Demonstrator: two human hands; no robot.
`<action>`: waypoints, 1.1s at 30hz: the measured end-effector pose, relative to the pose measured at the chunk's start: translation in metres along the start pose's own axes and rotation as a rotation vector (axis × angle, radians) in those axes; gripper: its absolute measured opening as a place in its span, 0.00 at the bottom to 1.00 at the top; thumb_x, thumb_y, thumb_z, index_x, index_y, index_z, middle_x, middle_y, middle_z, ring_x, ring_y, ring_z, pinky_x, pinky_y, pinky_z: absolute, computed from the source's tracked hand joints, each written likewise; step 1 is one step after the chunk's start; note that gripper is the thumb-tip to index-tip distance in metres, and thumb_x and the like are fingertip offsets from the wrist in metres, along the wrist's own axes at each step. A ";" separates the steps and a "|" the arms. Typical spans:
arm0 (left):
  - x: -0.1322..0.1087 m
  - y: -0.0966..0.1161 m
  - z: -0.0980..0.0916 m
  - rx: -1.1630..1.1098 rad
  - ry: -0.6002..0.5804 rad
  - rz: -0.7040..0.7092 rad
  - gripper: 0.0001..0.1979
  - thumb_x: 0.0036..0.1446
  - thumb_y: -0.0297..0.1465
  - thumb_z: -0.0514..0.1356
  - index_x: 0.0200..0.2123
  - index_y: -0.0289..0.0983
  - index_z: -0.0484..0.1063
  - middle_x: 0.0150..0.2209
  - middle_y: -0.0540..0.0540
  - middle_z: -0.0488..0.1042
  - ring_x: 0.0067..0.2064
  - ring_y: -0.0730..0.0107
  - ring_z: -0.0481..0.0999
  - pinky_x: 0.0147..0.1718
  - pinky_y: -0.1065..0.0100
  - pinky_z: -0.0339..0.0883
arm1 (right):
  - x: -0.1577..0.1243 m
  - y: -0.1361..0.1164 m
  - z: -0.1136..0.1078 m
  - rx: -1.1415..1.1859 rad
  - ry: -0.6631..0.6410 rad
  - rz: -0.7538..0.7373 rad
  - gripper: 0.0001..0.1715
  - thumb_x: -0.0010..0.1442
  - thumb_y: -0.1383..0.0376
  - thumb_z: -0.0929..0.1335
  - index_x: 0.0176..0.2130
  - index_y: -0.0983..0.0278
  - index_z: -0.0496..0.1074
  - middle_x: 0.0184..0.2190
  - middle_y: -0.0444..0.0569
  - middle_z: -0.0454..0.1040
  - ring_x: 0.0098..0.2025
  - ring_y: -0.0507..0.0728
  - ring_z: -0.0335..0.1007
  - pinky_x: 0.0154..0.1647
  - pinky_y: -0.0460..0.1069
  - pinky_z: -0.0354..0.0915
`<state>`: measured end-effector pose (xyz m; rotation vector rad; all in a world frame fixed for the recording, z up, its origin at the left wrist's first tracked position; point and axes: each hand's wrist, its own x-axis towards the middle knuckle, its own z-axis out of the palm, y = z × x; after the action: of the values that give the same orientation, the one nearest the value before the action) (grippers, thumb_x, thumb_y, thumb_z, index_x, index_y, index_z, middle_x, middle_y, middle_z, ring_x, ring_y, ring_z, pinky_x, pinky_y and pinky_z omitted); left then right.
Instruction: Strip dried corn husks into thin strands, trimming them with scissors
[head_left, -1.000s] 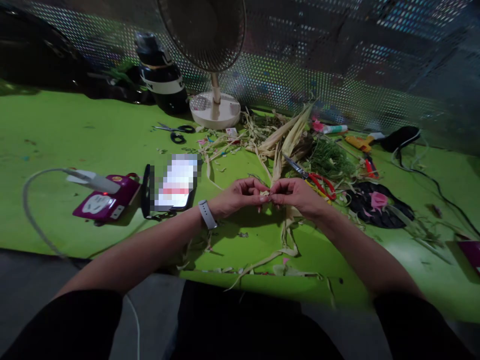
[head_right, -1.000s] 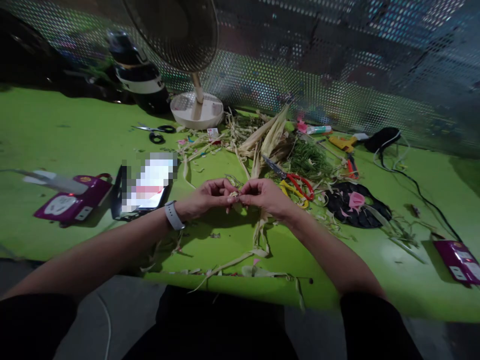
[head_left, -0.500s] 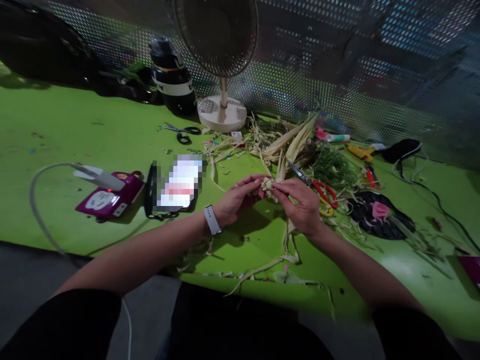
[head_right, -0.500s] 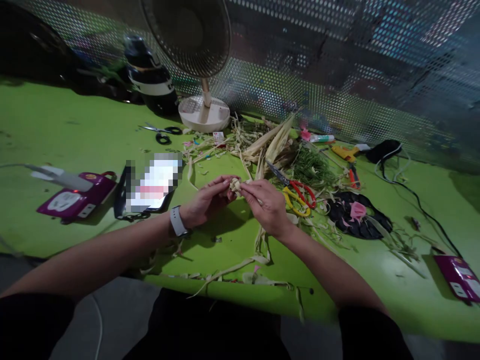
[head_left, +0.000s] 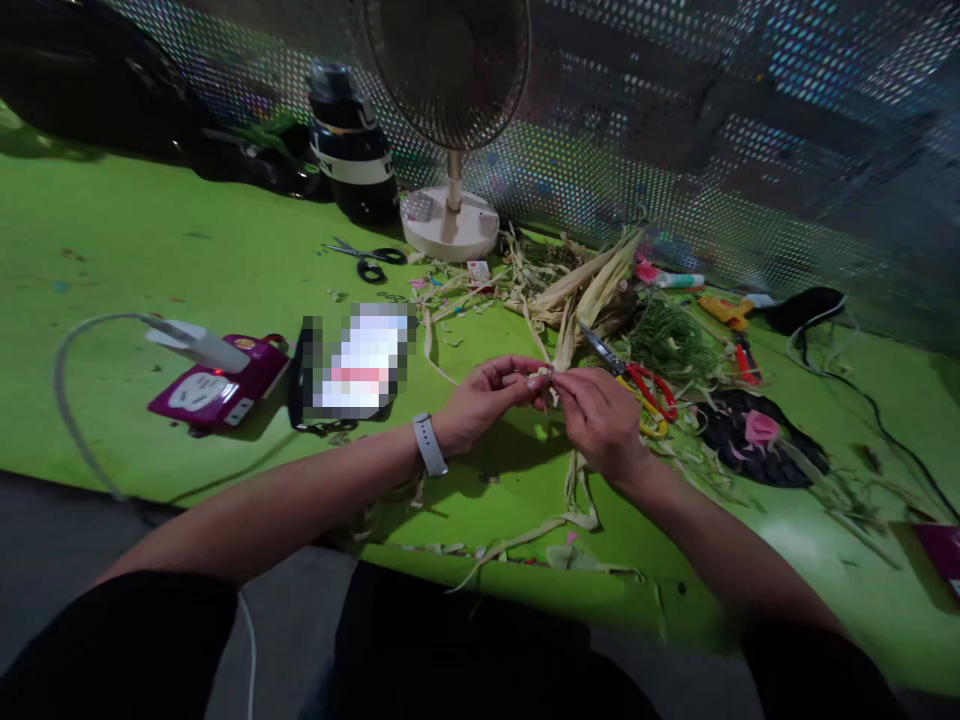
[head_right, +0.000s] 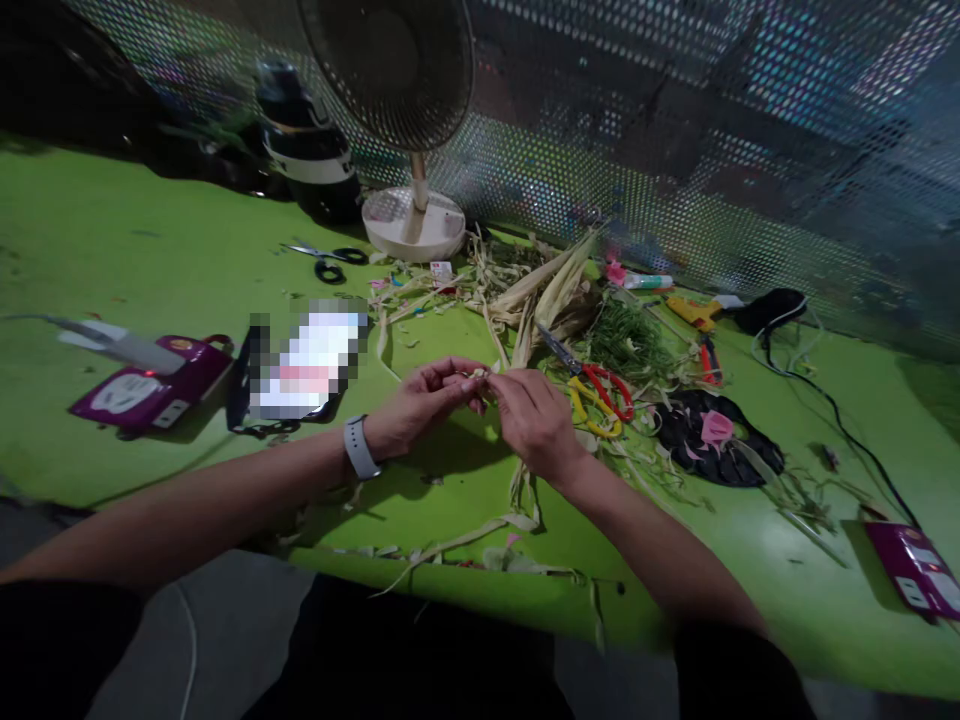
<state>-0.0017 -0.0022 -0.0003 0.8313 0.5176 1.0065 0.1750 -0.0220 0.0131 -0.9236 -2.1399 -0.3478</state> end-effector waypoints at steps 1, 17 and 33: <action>0.000 0.000 0.000 0.038 -0.003 0.019 0.18 0.46 0.34 0.71 0.38 0.33 0.75 0.28 0.50 0.78 0.29 0.78 0.76 0.35 0.73 0.69 | 0.000 -0.001 0.000 -0.020 0.001 -0.017 0.13 0.62 0.73 0.65 0.46 0.65 0.73 0.34 0.53 0.77 0.37 0.56 0.73 0.39 0.50 0.71; 0.003 0.012 -0.004 0.188 -0.070 0.011 0.16 0.47 0.33 0.71 0.38 0.32 0.74 0.24 0.50 0.77 0.29 0.75 0.78 0.37 0.71 0.71 | 0.009 0.004 -0.003 0.286 -0.037 0.202 0.04 0.62 0.71 0.67 0.37 0.63 0.72 0.30 0.48 0.75 0.33 0.53 0.72 0.33 0.48 0.70; 0.004 0.007 -0.003 0.110 -0.052 0.044 0.15 0.49 0.33 0.69 0.40 0.33 0.77 0.32 0.48 0.79 0.33 0.76 0.77 0.40 0.69 0.69 | 0.006 0.000 0.000 0.401 0.024 0.405 0.04 0.60 0.67 0.69 0.36 0.60 0.76 0.33 0.47 0.78 0.36 0.54 0.73 0.38 0.50 0.69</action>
<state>-0.0060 0.0044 0.0036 0.9674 0.5157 1.0007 0.1721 -0.0185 0.0174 -1.0704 -1.8455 0.2615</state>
